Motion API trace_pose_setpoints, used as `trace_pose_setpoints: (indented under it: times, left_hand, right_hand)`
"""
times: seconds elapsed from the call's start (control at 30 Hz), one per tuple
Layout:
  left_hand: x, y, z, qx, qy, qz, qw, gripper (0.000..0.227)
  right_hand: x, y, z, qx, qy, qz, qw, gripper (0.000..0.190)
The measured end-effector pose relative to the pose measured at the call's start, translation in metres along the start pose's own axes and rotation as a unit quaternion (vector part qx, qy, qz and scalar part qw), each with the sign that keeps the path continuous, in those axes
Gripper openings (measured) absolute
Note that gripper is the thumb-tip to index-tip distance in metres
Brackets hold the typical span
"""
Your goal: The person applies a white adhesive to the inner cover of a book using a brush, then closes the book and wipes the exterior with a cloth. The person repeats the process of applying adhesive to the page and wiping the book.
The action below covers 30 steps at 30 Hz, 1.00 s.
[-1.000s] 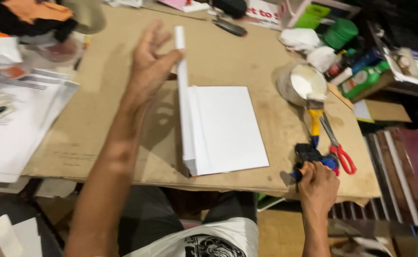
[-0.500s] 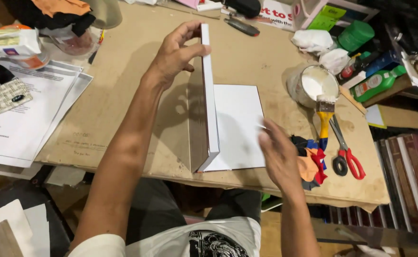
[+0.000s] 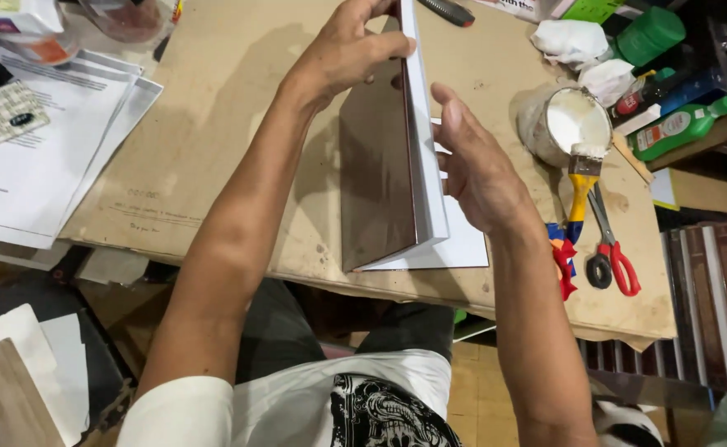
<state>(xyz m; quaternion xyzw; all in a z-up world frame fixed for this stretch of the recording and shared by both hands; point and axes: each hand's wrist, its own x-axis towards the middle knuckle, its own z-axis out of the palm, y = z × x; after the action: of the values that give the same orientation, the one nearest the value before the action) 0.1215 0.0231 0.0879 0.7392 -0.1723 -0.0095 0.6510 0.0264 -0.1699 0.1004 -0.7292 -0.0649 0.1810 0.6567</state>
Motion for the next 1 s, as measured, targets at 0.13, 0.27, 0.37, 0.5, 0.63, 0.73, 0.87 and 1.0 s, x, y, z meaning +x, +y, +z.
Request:
trace_pose_setpoints:
  times: [0.13,0.27,0.37,0.5,0.63,0.73,0.87,1.0]
  left_hand:
    - [0.002,-0.006,-0.008,0.038,0.036,-0.03,0.998,0.04]
    - [-0.01,-0.011,-0.03,0.023,0.061,-0.034,0.997,0.061]
    - [-0.022,-0.015,-0.043,-0.017,0.1,-0.017,0.995,0.017]
    - [0.001,-0.071,-0.051,-0.079,0.135,-0.002,0.988,0.059]
    - [0.003,-0.088,-0.049,-0.093,0.188,0.071,0.975,0.054]
    - [0.004,-0.092,-0.046,-0.095,0.186,0.07,0.975,0.055]
    - [0.002,-0.083,-0.041,-0.1,0.164,0.075,0.978,0.051]
    - [0.018,-0.086,-0.033,-0.144,0.149,0.056,0.977,0.048]
  right_hand:
    - [0.0,0.011,-0.016,-0.019,0.009,-0.019,1.0,0.126]
    - [-0.016,0.005,-0.024,-0.045,0.135,0.04,0.989,0.093]
    - [-0.001,0.05,-0.065,-0.029,0.187,0.12,0.975,0.049]
    - [0.025,0.152,-0.117,-0.057,0.157,0.127,0.978,0.039]
    - [0.016,0.139,-0.102,0.008,0.149,0.102,0.984,0.055]
    - [0.011,0.125,-0.093,0.019,0.132,0.103,0.986,0.062]
    - [0.0,0.092,-0.082,0.036,0.108,0.095,0.989,0.071]
    - [-0.001,0.053,-0.061,0.037,0.112,0.061,0.991,0.076]
